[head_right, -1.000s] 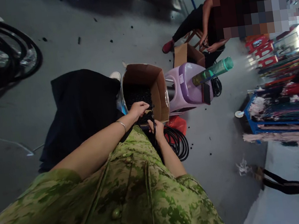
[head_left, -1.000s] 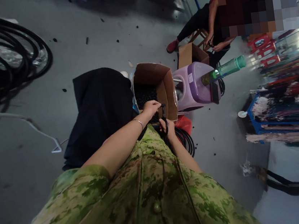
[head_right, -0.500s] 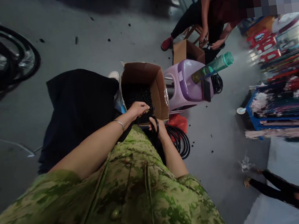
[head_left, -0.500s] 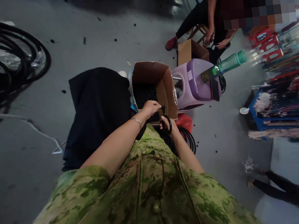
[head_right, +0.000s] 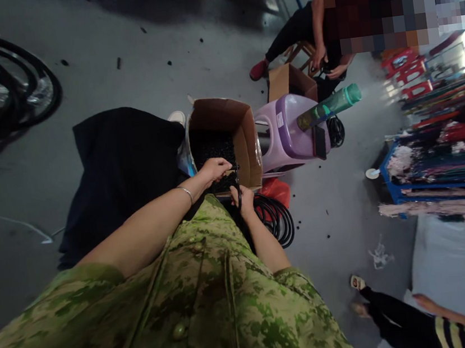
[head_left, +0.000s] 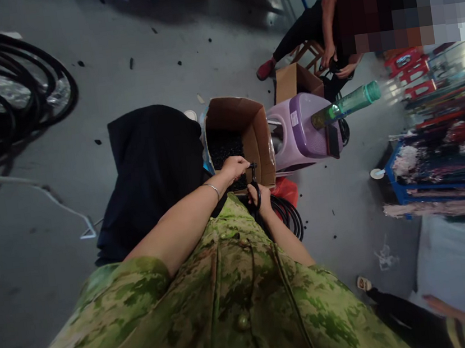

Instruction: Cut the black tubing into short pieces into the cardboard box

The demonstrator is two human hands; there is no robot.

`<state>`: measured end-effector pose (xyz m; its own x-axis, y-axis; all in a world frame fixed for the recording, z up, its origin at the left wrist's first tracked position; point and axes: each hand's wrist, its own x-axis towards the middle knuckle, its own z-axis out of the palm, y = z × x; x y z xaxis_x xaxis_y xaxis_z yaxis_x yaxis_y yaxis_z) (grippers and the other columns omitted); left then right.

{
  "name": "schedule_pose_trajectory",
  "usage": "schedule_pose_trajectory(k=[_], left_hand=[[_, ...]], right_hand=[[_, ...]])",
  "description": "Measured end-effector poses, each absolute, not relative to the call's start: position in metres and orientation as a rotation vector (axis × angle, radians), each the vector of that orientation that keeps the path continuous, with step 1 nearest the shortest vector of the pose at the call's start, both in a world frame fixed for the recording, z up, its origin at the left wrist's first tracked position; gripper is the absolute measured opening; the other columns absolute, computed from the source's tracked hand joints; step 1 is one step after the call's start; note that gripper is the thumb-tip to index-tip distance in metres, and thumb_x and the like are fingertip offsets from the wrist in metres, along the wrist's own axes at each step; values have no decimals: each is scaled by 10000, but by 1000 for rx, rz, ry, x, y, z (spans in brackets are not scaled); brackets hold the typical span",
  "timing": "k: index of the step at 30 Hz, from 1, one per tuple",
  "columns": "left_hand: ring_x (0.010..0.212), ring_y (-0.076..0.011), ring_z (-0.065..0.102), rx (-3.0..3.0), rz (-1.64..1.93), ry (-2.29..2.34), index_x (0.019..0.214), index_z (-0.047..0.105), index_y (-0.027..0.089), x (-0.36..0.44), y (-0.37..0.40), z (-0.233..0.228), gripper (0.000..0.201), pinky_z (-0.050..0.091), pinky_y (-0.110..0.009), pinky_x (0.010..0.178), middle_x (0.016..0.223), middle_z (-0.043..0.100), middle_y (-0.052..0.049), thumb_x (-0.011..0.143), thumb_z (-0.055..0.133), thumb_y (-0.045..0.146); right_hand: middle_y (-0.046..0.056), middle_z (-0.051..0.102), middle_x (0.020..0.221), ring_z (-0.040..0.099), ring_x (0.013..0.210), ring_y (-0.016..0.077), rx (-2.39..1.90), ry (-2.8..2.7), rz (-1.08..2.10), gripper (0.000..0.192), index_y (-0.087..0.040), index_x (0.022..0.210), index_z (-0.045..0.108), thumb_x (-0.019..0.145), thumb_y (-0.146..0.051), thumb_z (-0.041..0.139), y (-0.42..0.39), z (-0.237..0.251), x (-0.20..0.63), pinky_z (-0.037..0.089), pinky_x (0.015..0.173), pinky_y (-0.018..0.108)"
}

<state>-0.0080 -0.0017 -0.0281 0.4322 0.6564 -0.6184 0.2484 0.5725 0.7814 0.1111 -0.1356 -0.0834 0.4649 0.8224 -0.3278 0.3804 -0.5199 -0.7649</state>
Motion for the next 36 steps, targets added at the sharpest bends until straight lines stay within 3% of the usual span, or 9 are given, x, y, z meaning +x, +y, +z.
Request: schedule_pose_trajectory(k=[9,36], left_hand=[[367,-50,323,933,316,1175,800,640,146,-6,-1,-33,88,243,-192,431,478,427,70,878,620,182],[375,-59,327,940,327,1164,837,613,163,-6,0,-33,97,261,-187,439,469,395,73,912,566,202]], right_hand=[[-46,458,486,459,405,92,-2169,-1067,821,501,-212,585,462,783,-661,567,-139,-87,109,356,415,202],[-54,451,470,449,368,93,-2138,-1037,888,481,-216,600,469,764,-650,598,-133,-94,113,330,378,204]])
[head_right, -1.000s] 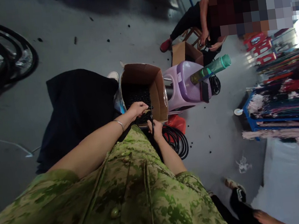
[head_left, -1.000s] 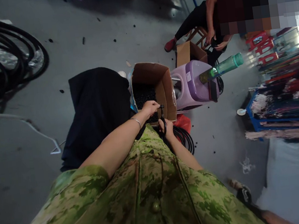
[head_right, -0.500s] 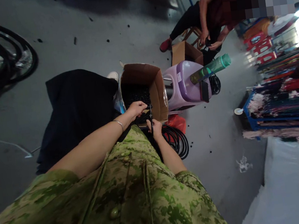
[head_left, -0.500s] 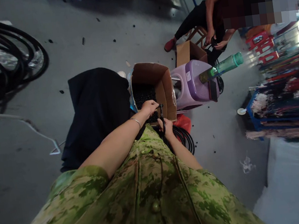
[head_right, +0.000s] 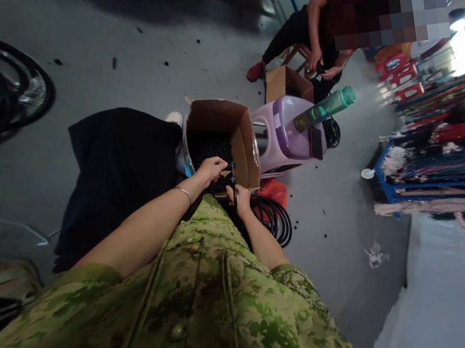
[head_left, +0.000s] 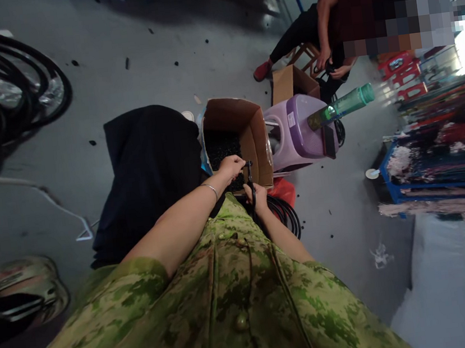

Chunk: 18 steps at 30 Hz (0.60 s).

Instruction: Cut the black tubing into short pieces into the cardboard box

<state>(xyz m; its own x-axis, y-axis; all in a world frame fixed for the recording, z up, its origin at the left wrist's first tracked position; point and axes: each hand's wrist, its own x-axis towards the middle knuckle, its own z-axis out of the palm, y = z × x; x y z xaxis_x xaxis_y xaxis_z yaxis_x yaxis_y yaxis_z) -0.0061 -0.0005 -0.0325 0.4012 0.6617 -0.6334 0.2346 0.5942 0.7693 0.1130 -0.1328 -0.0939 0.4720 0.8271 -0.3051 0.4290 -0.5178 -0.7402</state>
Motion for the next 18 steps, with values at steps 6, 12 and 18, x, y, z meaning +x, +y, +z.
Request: schedule_pose_trajectory(k=[6,12,18], left_hand=[[370,-47,330,925,338,1178,868,611,163,-6,0,-32,75,263,-180,439,491,422,74,910,588,220],[368,-55,343,929,344,1193,861,609,167,-6,0,-30,75,278,-186,436,488,423,72,912,570,206],[366,-67,382,875,355,1203,869,595,172,-7,0,-25,119,327,-186,453,485,444,68,947,512,207]], right_hand=[[-51,437,476,457,394,96,-2169,-1098,824,479,-216,590,458,772,-644,574,-135,-97,114,335,401,207],[-54,424,485,456,393,98,-2166,-1077,859,499,-216,595,448,758,-669,579,-136,-97,116,325,397,206],[-56,424,475,442,381,94,-2148,-985,902,508,-212,577,455,714,-667,634,-130,-98,113,317,399,216]])
